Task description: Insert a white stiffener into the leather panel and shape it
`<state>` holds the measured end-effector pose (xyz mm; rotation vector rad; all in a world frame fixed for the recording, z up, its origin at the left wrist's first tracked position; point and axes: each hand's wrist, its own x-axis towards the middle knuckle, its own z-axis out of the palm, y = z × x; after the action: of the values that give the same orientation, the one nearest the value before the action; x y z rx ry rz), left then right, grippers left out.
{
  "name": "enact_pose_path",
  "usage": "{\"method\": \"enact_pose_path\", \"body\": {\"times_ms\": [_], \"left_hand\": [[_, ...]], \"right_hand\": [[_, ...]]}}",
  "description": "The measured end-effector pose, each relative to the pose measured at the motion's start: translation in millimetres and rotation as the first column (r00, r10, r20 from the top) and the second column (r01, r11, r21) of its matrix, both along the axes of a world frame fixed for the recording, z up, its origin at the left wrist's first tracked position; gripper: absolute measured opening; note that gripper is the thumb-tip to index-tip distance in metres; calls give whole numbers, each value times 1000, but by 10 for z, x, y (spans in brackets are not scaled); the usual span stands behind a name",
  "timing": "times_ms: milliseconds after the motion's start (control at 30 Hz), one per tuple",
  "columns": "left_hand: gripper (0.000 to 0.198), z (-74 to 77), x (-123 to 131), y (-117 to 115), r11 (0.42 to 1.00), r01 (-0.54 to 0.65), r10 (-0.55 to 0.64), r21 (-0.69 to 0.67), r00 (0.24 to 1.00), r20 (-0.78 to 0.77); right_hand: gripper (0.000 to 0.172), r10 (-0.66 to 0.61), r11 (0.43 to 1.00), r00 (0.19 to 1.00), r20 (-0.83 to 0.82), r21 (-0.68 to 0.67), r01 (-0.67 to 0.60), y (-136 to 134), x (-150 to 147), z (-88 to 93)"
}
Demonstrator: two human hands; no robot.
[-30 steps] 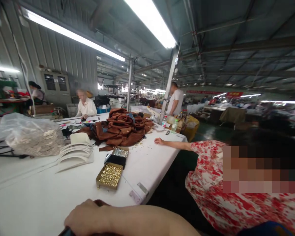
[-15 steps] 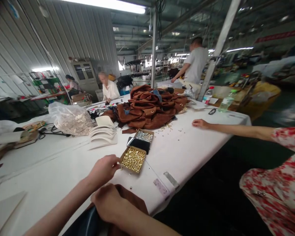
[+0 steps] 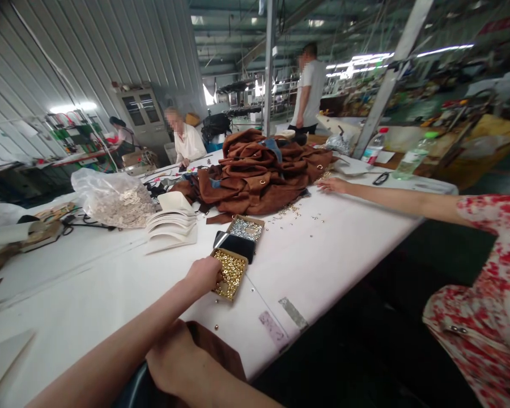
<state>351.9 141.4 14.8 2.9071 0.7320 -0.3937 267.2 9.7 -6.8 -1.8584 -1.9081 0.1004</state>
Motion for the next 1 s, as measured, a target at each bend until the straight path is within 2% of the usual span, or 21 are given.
{"method": "enact_pose_path", "body": {"times_ms": [67,133,233,300,400,467,600,700,767,833,867,900,1000], "left_hand": [[23,4,-41,38,1000,7,-8,24,1000,20],[24,11,-93,74,999,11,-14,41,999,53],[25,23,-160,95,998,23,-28,50,994,106],[26,27,-183,86,999,22,-27,42,992,125],[23,31,-187,60,1000,10,-10,-2,992,125],[21,52,-197,47,999,7,-1,-47,990,142],[17,238,-405,40,983,29,20,-180,964,266],[17,515,-872,69,947,33,101,-319,914,394],[22,694,-1338,105,900,12,202,-436,875,441],[32,790,-1868,121,833,-28,323,-553,836,444],[39,794,-2129,104,787,-52,398,-615,804,441],[47,768,-2370,62,727,-79,489,-682,757,434],[56,561,-2875,-245,514,-124,734,-849,576,360]], "right_hand": [[24,-15,996,999,-37,-89,12,4,3,142],[22,6,991,998,-56,-135,-13,18,-4,248],[24,78,972,997,6,-223,-75,45,-33,289],[24,96,967,995,29,-240,-86,42,-57,273],[26,78,987,996,41,-144,-72,25,-97,225],[25,109,987,990,90,-126,-98,53,-131,162],[15,213,965,964,159,-191,-181,166,-192,-23],[19,256,961,944,209,-161,-225,122,-185,-86],[16,298,953,925,235,-123,-276,-16,-147,-55],[5,339,939,911,236,-32,-341,-223,-96,16],[4,357,926,907,223,44,-375,-342,-70,57],[12,374,904,905,204,136,-404,-463,-47,99],[32,439,797,889,129,402,-451,-796,0,204]]}}
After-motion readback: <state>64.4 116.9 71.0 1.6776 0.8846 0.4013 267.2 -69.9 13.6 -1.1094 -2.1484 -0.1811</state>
